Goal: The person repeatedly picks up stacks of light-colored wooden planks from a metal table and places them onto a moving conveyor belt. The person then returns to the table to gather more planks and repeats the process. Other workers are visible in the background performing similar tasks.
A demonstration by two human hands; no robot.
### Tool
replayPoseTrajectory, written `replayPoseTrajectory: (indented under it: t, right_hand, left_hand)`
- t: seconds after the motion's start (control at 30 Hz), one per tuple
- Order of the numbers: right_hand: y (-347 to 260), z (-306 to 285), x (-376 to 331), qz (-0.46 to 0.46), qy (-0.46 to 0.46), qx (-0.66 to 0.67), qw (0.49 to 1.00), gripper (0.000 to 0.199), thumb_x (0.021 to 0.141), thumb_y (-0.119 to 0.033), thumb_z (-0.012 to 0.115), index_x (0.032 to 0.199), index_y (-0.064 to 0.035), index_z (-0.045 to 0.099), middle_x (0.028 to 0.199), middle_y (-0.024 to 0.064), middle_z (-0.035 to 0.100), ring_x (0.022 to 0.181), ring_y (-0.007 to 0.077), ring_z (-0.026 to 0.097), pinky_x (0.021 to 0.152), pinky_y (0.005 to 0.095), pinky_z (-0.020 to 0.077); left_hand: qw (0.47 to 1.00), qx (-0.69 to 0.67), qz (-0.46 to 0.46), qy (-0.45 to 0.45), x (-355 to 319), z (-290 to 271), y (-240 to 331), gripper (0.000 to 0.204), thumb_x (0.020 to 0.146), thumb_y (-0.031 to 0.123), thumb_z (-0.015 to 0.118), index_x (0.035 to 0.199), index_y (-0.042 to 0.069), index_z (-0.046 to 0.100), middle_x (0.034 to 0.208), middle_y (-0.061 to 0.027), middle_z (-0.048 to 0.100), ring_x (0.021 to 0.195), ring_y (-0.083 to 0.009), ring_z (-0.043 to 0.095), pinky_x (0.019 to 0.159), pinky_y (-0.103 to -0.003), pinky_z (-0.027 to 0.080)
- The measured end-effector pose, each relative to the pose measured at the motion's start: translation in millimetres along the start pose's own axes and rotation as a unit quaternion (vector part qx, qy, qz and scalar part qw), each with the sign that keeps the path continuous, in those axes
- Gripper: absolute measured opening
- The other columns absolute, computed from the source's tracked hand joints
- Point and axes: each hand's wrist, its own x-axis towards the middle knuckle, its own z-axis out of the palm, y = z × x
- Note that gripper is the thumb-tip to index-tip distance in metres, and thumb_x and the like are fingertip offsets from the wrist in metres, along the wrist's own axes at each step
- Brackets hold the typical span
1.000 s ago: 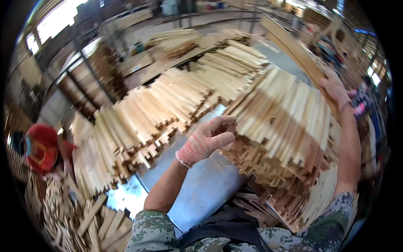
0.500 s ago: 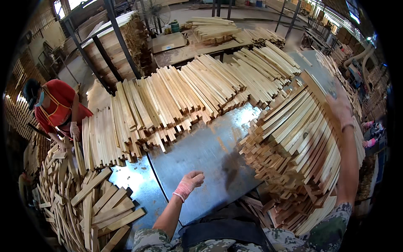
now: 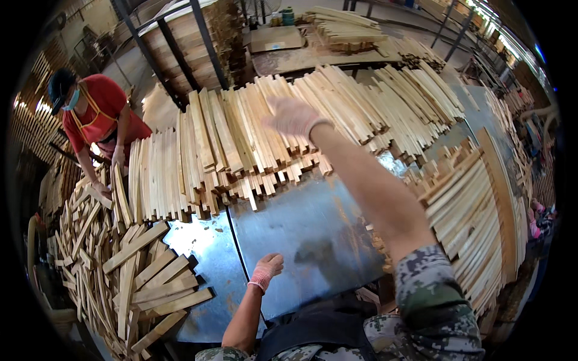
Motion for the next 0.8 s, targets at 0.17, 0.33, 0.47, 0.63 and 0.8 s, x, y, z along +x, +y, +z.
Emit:
replayPoseTrajectory:
  t: [0.17,0.33,0.47,0.63,0.8]
  right_hand:
    - [54,218,-3,0.065,-0.167,0.115,0.977,0.068,0.099,-0.038,0.067,0.155,-0.0017,0.057,0.152,0.0245,0.064,0.135,0.0388,0.066,0.121,0.0451,0.0476]
    - [38,282,-22,0.171,-0.221,0.164,0.946,0.077,0.096,-0.038,0.067,0.164,-0.0065,0.047,0.149,0.0247,0.066,0.137,0.0396,0.064,0.117,0.0471,0.0501]
    - [21,303,17,0.157,-0.103,0.157,0.970,0.075,0.100,-0.042,0.069,0.163,-0.0110,0.042,0.156,0.0208,0.060,0.141,0.0397,0.061,0.116,0.0509,0.0510]
    - [6,300,82,0.116,-0.017,0.138,0.984,0.074,0.100,-0.041,0.069,0.160,-0.0094,0.040,0.157,0.0220,0.059,0.148,0.0412,0.053,0.120,0.0525,0.0457]
    - [-18,322,128,0.096,-0.066,0.099,0.988,0.080,0.101,-0.033,0.066,0.167,-0.0040,0.031,0.163,0.0215,0.053,0.157,0.0380,0.043,0.130,0.0478,0.0327]
  left_hand:
    - [0.994,-0.028,0.007,0.109,26,-43,12,0.048,0.100,0.032,0.079,0.134,-0.001,0.071,0.105,-0.0070,0.076,0.090,-0.0167,0.070,0.080,-0.033,0.058]
    - [0.915,0.223,0.179,0.286,57,-109,109,0.047,0.093,0.033,0.084,0.122,-0.002,0.072,0.106,-0.0178,0.076,0.104,-0.0264,0.071,0.093,-0.041,0.058]
    - [0.876,0.259,0.171,0.369,105,-142,218,0.085,0.092,0.042,0.081,0.160,0.002,0.050,0.136,-0.0268,0.072,0.127,-0.0396,0.070,0.108,-0.046,0.055]
    - [0.780,0.412,0.156,0.444,132,-130,334,0.093,0.090,0.054,0.082,0.161,0.006,0.049,0.144,-0.0285,0.066,0.136,-0.0420,0.064,0.114,-0.049,0.052]
    - [0.799,0.374,0.090,0.462,179,-152,362,0.082,0.088,0.056,0.083,0.147,0.002,0.060,0.141,-0.0269,0.066,0.131,-0.0413,0.065,0.111,-0.049,0.053]
